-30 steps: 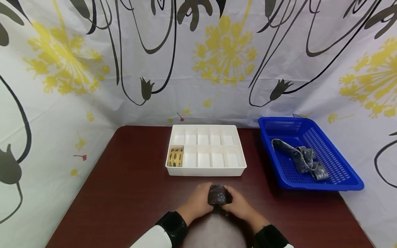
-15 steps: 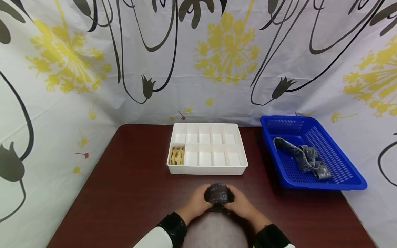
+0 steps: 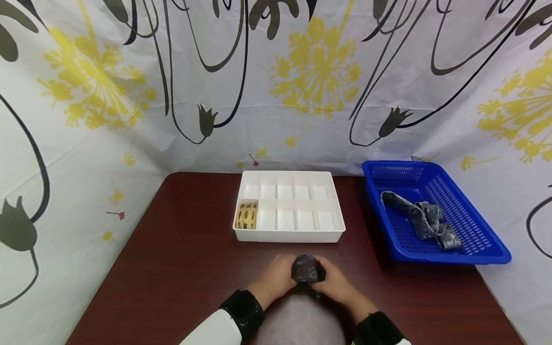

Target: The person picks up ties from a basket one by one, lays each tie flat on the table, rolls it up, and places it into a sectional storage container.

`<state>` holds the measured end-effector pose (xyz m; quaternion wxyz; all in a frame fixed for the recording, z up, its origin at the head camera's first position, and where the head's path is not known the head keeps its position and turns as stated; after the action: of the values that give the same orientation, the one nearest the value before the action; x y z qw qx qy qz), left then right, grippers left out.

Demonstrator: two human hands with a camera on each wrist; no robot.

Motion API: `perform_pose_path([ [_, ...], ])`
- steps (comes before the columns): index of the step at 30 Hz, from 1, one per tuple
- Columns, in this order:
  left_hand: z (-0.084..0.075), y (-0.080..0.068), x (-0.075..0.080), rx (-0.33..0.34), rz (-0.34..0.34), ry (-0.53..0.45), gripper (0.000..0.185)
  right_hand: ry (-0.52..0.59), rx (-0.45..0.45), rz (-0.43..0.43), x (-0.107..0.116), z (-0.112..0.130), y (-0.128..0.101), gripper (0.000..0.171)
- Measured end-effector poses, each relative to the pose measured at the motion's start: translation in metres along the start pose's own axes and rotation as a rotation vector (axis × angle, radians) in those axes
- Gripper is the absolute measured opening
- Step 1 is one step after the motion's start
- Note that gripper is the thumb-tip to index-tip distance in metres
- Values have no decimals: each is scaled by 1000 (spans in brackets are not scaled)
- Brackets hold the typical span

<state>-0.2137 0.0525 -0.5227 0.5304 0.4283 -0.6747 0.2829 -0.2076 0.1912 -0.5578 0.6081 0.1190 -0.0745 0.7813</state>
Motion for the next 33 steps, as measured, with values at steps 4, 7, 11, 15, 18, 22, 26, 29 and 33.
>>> perform_pose_path([
  [4, -3, 1, 2, 33, 67, 123, 30, -4, -3, 5, -2, 1, 0, 69],
  [7, -5, 3, 3, 56, 114, 186, 31, -16, 2, 12, -4, 2, 0, 70],
  [11, -4, 2, 2, 66, 143, 194, 33, -24, -2, 22, -5, 2, -1, 69],
  [15, 4, 0, -3, 38, 93, 5, 40, -17, -13, 26, -5, 2, -2, 68],
  [18, 14, -3, -9, 29, 61, -202, 56, -12, -15, 25, -5, 1, -2, 68],
  [22, 22, -8, -18, 63, 56, -395, 76, -4, -20, 20, -6, -2, -2, 68],
  [26, 25, -11, -19, 72, 40, -486, 66, -1, -25, 11, -6, -4, -2, 69],
  [29, 26, -11, -17, 74, 34, -521, 54, -5, -23, 14, -7, -5, -3, 70],
  [33, 28, -11, -17, 74, 47, -517, 46, 0, -8, 33, -7, -3, -3, 70],
])
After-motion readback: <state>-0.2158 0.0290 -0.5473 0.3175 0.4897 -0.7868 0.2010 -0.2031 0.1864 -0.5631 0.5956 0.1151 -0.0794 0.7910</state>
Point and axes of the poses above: each hand's wrist, its own y-axis towards the middle knuckle, its own x-axis out of the back of the hand, z = x × y, the point moved 7 cm from there along y, towards the middle knuckle, and after that the axes turned 13 degrees about y, right-handed, at the moved point
